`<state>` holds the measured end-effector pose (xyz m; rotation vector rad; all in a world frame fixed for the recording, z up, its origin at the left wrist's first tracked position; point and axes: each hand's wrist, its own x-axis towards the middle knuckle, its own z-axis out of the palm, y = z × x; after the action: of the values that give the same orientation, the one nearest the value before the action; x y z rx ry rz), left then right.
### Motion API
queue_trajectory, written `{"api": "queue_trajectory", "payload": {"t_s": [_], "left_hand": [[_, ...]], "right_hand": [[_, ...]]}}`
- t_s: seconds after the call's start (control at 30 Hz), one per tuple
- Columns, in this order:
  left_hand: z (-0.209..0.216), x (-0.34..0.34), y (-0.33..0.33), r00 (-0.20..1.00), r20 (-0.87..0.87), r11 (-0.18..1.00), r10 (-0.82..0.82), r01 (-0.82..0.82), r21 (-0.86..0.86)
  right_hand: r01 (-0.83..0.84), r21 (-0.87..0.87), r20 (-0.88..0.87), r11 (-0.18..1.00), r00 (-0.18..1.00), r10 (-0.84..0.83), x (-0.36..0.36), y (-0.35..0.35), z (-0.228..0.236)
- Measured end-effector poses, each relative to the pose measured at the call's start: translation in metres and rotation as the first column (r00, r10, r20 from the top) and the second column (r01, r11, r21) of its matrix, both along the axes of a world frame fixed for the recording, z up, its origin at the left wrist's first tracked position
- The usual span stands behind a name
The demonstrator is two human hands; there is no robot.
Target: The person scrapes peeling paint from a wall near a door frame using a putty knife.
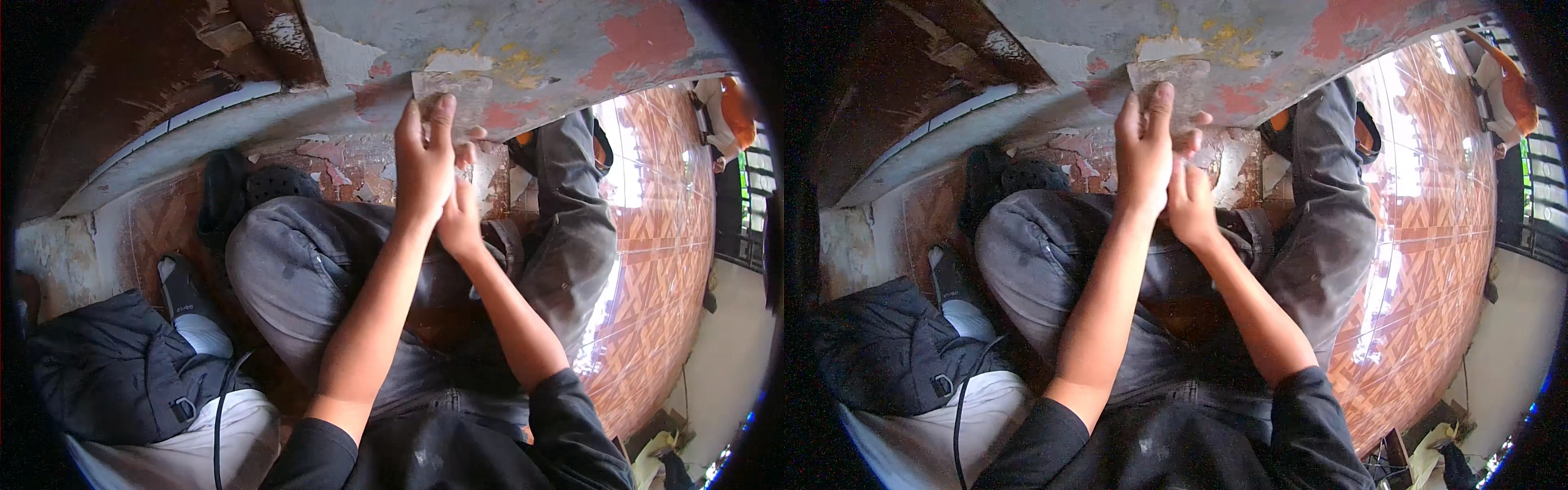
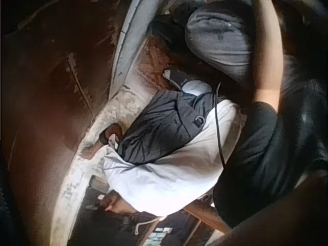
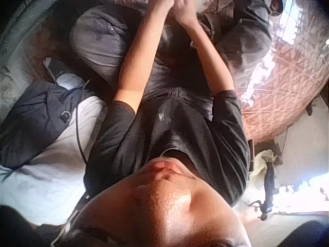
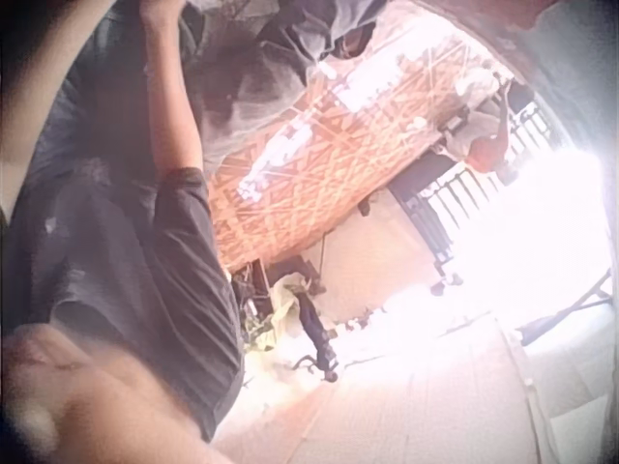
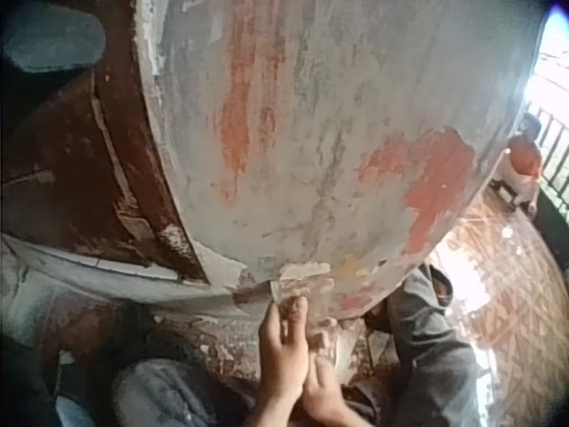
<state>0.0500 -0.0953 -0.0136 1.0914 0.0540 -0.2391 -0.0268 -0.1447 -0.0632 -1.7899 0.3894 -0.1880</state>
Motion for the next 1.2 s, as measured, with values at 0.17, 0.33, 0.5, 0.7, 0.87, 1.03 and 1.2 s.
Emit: {"api": "queue_trajectory", "payload": {"t_s": [0.17, 0.33, 0.5, 0.7, 0.87, 1.03, 1.2], "left_hand": [[0.002, -0.006, 0.004, 0.998, -0.049, 0.988, -0.028, 0.020, -0.155], [0.001, -0.003, -0.005, 0.999, -0.037, 1.000, -0.008, 0.008, 0.016], [0.005, -0.002, 0.005, 0.996, -0.076, 0.995, -0.051, 0.044, -0.091], [0.001, -0.004, -0.008, 0.998, -0.051, 0.986, -0.023, 0.015, -0.164], [-0.011, 0.005, -0.001, 0.997, 0.055, 0.998, 0.051, -0.053, 0.032], [-0.004, -0.009, -0.016, 0.995, -0.042, 0.938, -0.092, 0.072, -0.339], [0.004, -0.018, -0.037, 0.963, -0.186, 0.803, -0.193, 0.046, -0.594]], "right_hand": [[-0.201, -0.055, -0.131, 0.978, 0.973, 0.192, -0.003, -0.022, 0.021], [-0.092, -0.043, -0.068, 0.995, 0.994, 0.089, -0.001, -0.019, -0.021], [-0.012, -0.472, 0.220, 0.881, 0.967, 0.131, -0.006, -0.014, -0.019], [-0.071, -0.190, -0.081, 0.979, 0.995, 0.056, -0.001, -0.028, 0.004], [-0.082, 0.041, 0.009, 0.996, 0.997, 0.082, 0.010, -0.005, -0.011], [-0.189, -0.050, -0.167, 0.981, 0.970, 0.178, -0.004, -0.059, 0.024], [-0.259, -0.324, -0.328, 0.910, 0.933, 0.149, -0.012, -0.091, 0.066]]}}
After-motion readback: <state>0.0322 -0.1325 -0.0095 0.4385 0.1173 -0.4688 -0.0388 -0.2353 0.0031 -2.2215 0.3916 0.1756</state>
